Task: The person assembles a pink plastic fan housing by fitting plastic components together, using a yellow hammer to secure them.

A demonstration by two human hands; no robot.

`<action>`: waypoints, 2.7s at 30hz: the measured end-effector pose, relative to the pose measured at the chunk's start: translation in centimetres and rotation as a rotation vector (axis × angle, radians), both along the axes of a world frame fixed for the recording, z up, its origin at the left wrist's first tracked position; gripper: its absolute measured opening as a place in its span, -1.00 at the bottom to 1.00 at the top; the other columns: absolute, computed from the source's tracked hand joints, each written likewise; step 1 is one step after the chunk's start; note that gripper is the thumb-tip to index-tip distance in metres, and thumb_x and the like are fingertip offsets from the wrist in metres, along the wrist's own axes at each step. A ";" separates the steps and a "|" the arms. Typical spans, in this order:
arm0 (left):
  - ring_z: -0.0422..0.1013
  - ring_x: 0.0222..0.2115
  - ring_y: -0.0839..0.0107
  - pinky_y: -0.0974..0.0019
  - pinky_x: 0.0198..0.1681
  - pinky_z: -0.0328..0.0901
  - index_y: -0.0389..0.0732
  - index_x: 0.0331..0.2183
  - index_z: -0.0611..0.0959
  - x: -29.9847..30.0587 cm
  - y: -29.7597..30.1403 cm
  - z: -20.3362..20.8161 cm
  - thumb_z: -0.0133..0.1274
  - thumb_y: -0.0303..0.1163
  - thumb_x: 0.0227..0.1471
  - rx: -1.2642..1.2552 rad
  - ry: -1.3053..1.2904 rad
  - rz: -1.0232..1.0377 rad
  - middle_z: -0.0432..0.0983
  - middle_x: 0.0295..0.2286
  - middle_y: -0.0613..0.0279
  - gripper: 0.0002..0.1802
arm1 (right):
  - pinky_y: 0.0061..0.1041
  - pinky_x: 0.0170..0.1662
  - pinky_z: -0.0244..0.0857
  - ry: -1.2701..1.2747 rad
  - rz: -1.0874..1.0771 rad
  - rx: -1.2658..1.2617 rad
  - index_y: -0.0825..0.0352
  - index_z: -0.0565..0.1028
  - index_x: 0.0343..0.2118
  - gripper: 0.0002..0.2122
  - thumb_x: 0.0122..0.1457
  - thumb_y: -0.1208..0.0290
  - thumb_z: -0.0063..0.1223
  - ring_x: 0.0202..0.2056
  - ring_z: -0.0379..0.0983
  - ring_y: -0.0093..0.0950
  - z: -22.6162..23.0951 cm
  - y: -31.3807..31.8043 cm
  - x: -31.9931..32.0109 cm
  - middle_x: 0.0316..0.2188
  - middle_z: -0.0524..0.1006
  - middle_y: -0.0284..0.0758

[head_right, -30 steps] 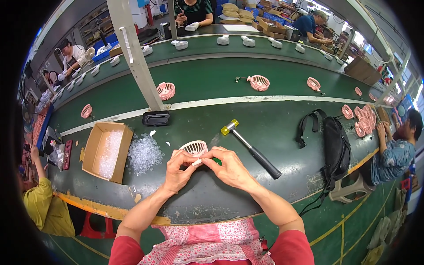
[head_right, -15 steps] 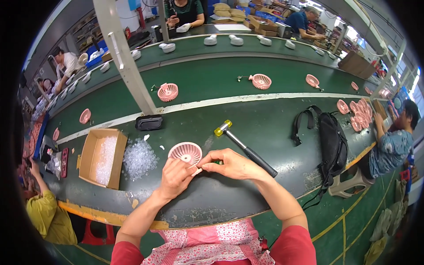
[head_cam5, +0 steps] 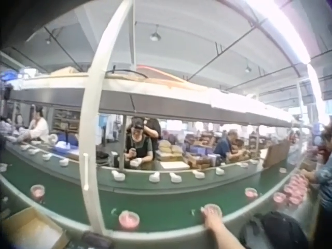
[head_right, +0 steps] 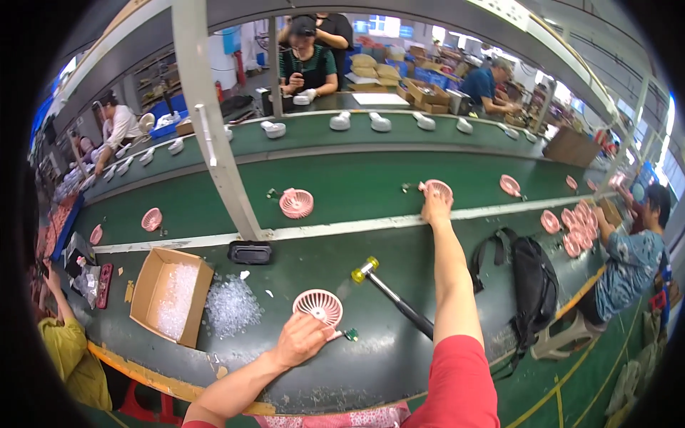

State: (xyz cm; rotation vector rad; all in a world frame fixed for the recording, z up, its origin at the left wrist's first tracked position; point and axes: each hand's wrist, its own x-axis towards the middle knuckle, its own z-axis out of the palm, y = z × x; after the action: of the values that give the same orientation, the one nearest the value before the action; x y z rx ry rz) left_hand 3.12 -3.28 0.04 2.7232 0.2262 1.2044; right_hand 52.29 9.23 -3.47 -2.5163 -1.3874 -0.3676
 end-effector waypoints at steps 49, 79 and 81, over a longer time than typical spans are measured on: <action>0.42 -0.36 0.26 0.19 -0.27 0.25 -0.21 -0.33 0.59 -0.4 0.6 0.1 0.24 -0.56 -0.12 -0.115 -0.015 0.334 0.49 -0.41 0.25 -0.77 | -0.28 -0.13 0.31 0.954 0.917 0.008 0.44 0.37 -0.24 -0.85 0.30 0.43 -0.04 -0.23 0.46 -0.17 6.8 -19.7 -31.2 -0.31 0.49 -0.11; 0.47 -0.37 0.65 0.49 -0.27 0.39 -0.31 -0.24 0.61 -1.8 -0.2 3.6 0.23 -0.49 0.08 -1.435 -0.217 -0.239 0.61 -0.37 0.28 -0.82 | -0.35 -0.17 0.29 0.742 0.957 0.318 0.36 0.58 -0.31 -0.89 0.11 0.52 0.24 -0.31 0.46 -0.32 10.9 -20.9 -31.6 -0.41 0.57 -0.26; 0.49 -0.30 0.59 0.46 -0.20 0.41 -0.32 -0.18 0.56 -1.7 0.0 3.8 0.20 -0.47 0.12 -1.507 -0.186 -0.256 0.60 -0.32 0.26 -0.76 | -0.36 -0.20 0.28 0.736 0.948 0.350 0.38 0.58 -0.33 -0.91 0.12 0.51 0.23 -0.32 0.46 -0.32 10.6 -20.6 -31.5 -0.44 0.57 -0.26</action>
State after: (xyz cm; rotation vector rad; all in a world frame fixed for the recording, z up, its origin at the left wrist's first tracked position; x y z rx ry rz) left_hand 1.42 -3.30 3.82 1.2668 0.4769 0.6719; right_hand 20.74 -11.37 7.12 -1.2596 -1.7362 0.4217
